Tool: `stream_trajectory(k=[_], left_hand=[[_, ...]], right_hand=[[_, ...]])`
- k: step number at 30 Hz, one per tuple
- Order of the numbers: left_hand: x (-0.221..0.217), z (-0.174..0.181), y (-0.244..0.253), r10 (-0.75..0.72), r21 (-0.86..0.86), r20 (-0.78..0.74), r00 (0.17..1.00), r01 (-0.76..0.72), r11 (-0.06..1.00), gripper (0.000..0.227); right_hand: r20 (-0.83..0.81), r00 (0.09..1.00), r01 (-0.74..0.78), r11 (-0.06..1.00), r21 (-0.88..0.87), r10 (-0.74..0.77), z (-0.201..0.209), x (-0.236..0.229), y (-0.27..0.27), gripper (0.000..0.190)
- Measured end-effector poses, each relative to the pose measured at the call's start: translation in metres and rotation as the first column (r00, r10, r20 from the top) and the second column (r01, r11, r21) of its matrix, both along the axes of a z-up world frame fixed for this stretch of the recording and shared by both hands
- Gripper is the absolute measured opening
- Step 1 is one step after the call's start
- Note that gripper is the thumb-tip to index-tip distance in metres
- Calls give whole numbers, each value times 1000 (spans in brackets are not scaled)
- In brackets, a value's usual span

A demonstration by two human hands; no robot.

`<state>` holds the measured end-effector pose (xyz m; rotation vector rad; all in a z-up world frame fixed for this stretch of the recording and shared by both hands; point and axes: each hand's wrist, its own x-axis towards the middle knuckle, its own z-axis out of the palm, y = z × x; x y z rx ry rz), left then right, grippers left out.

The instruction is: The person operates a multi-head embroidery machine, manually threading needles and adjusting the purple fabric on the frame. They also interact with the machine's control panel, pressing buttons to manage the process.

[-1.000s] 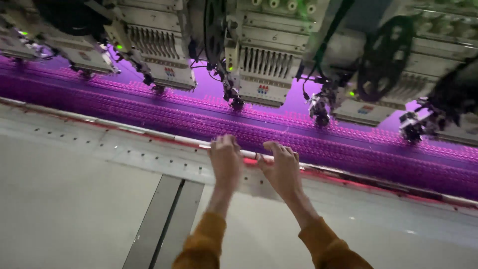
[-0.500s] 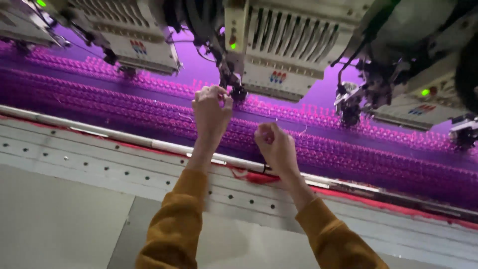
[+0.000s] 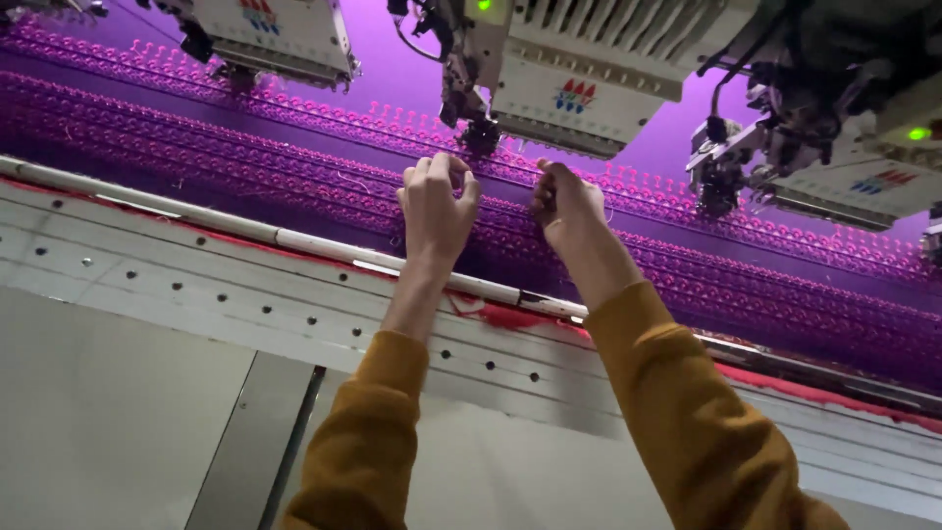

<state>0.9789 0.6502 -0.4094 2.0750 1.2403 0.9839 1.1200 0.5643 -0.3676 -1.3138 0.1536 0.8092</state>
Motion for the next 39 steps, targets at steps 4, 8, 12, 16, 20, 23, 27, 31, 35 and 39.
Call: stream_trajectory(k=[4, 8, 12, 16, 20, 23, 27, 31, 35, 39], left_hand=[[1, -2, 2, 17, 3, -1, 1000, -17, 1000, 10], [5, -9, 0, 27, 38, 6, 1000, -27, 999, 11], [3, -3, -4, 29, 67, 4, 1000, -29, 997, 10], [2, 0, -8, 45, 127, -29, 999, -41, 991, 10], [5, -11, -4, 44, 105, -22, 999, -42, 994, 16], [3, -1, -8, 48, 111, -51, 998, -42, 993, 18], [5, -10, -6, 43, 134, -85, 995, -32, 990, 22], [3, -11, -8, 42, 120, -73, 996, -33, 992, 23], [5, -14, -4, 55, 135, -67, 996, -45, 990, 23], [0, -8, -7, 47, 99, -43, 998, -42, 994, 22]], right_hand=[[18, 999, -51, 999, -15, 51, -27, 18, 24, 14], [-49, 998, -34, 997, 67, 38, -26, 22, 33, 13], [-69, 994, -73, 994, 87, 79, -48, 40, 45, 10], [-91, 988, -114, 985, 130, 127, -43, 41, 45, 5], [-111, 983, -132, 984, 121, 145, -38, 46, 50, 12], [-110, 984, -130, 986, 103, 141, -46, 52, 55, 13], [-75, 988, -135, 990, 47, 138, -35, 43, 49, 21], [19, 999, -29, 999, -28, 29, -29, 33, 44, 26], [91, 995, -30, 995, -95, 39, -23, 30, 38, 29], [166, 984, -54, 994, -96, 69, -31, 34, 31, 32]])
